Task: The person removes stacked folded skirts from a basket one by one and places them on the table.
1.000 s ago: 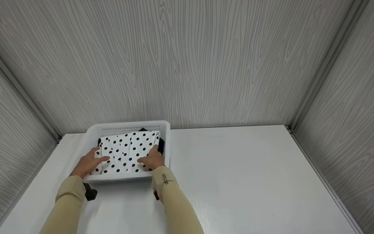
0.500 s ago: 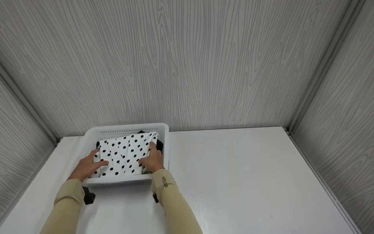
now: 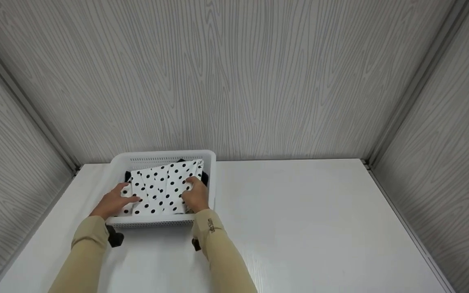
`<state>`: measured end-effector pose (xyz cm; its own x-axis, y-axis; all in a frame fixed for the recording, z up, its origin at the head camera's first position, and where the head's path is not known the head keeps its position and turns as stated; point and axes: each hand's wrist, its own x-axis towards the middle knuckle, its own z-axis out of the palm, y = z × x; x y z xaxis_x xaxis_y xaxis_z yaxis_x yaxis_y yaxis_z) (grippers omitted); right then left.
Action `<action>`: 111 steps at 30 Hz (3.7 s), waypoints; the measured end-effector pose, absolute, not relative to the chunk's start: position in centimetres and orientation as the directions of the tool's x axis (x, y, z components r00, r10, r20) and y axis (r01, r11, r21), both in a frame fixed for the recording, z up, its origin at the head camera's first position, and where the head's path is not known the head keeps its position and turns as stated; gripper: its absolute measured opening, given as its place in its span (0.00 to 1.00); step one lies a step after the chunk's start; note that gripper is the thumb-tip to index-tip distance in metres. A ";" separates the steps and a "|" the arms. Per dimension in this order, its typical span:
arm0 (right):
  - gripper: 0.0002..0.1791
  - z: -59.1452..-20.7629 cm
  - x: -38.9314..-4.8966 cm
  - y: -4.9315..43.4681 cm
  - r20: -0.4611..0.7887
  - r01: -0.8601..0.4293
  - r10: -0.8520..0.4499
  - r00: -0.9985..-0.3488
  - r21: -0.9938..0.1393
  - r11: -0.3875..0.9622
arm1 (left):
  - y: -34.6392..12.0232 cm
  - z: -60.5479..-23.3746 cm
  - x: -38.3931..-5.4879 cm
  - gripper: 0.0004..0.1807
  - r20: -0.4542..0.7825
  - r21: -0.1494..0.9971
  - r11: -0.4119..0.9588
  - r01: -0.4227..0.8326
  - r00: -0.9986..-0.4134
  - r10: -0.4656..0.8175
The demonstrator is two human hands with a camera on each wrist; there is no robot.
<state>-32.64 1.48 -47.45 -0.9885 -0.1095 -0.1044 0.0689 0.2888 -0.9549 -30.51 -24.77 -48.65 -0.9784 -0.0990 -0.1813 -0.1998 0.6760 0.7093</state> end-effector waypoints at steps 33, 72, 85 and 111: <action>0.39 -47.5 -33.2 2.2 -0.158 0.075 -0.279 -0.947 -0.955 0.287 | -24.5 -48.1 -30.9 0.42 -0.250 0.897 0.385 -0.215 -0.967 0.042; 0.43 -41.8 -32.9 12.9 0.031 -0.077 -0.263 -0.964 -0.983 0.166 | -15.5 -43.7 -29.7 0.46 0.057 0.986 0.157 0.053 -0.998 -0.021; 0.45 -42.0 -32.6 17.8 -0.011 -0.033 -0.213 -0.977 -0.978 0.205 | -10.8 -43.9 -30.2 0.45 0.085 0.986 0.142 0.087 -0.996 0.020; 0.47 -43.1 -32.7 26.1 -0.020 -0.013 -0.141 -0.990 -0.972 0.234 | -2.0 -43.7 -30.8 0.49 0.061 0.984 0.158 0.077 -0.993 0.104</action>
